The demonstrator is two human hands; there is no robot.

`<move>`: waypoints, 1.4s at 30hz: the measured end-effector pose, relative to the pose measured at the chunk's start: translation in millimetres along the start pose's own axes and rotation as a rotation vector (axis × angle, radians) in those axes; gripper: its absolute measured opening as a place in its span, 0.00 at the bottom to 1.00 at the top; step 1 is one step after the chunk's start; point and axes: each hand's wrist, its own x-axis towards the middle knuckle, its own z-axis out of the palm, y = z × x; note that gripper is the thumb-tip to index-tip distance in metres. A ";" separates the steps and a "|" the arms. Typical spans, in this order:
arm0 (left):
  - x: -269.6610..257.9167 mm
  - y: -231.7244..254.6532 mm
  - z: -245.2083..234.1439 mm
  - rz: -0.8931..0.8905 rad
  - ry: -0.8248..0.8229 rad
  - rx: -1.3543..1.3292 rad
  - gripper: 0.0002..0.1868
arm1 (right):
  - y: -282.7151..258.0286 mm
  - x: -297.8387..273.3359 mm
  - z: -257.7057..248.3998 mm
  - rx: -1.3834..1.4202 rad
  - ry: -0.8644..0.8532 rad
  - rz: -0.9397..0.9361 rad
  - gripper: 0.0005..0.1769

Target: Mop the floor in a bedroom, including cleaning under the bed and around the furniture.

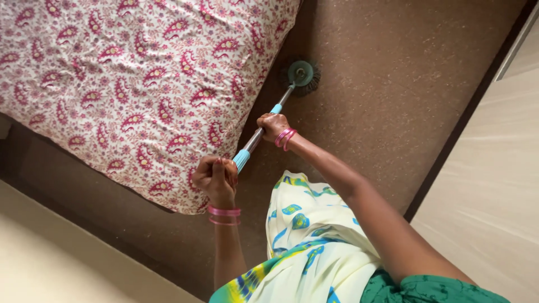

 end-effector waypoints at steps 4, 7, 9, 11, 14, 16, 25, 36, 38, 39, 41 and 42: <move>17.3 -38.6 29.9 -0.063 -0.016 0.071 0.14 | 38.4 -9.9 -40.8 -0.048 -0.022 0.086 0.14; 23.3 -76.5 69.4 -0.121 -0.091 -0.071 0.11 | 87.5 -31.2 -62.7 -0.066 0.033 0.153 0.11; 22.1 -95.2 103.7 -0.180 -0.179 -0.090 0.11 | 116.1 -44.8 -84.6 -0.124 0.042 0.266 0.18; 19.2 -114.7 138.6 -0.198 -0.237 -0.067 0.11 | 160.7 -66.2 -91.2 -0.174 0.059 0.313 0.20; 9.4 -147.4 186.4 -0.255 -0.316 -0.050 0.11 | 193.6 -101.2 -134.1 -0.198 0.122 0.369 0.21; 1.3 -171.6 213.9 -0.296 -0.352 -0.065 0.10 | 209.5 -124.4 -164.3 -0.186 0.179 0.386 0.19; -43.8 -232.7 302.2 -0.455 -0.480 0.023 0.12 | 294.5 -249.0 -196.0 -0.076 0.271 0.690 0.09; -80.2 -238.8 352.1 -0.483 -0.743 0.158 0.12 | 283.0 -338.8 -224.0 -0.246 0.353 0.872 0.14; -73.2 -227.0 360.5 -0.524 -0.756 0.132 0.11 | 274.3 -335.0 -233.1 0.401 0.649 1.066 0.16; -71.2 -218.6 358.6 -0.568 -0.750 0.120 0.09 | 263.5 -334.0 -230.9 1.094 0.918 1.165 0.17; -56.1 -200.8 365.0 -0.533 -0.799 0.126 0.10 | 239.8 -325.5 -237.9 0.366 0.707 1.058 0.24; -46.7 -192.8 370.9 -0.485 -0.832 0.127 0.11 | 231.6 -318.9 -244.8 -0.326 0.435 0.865 0.31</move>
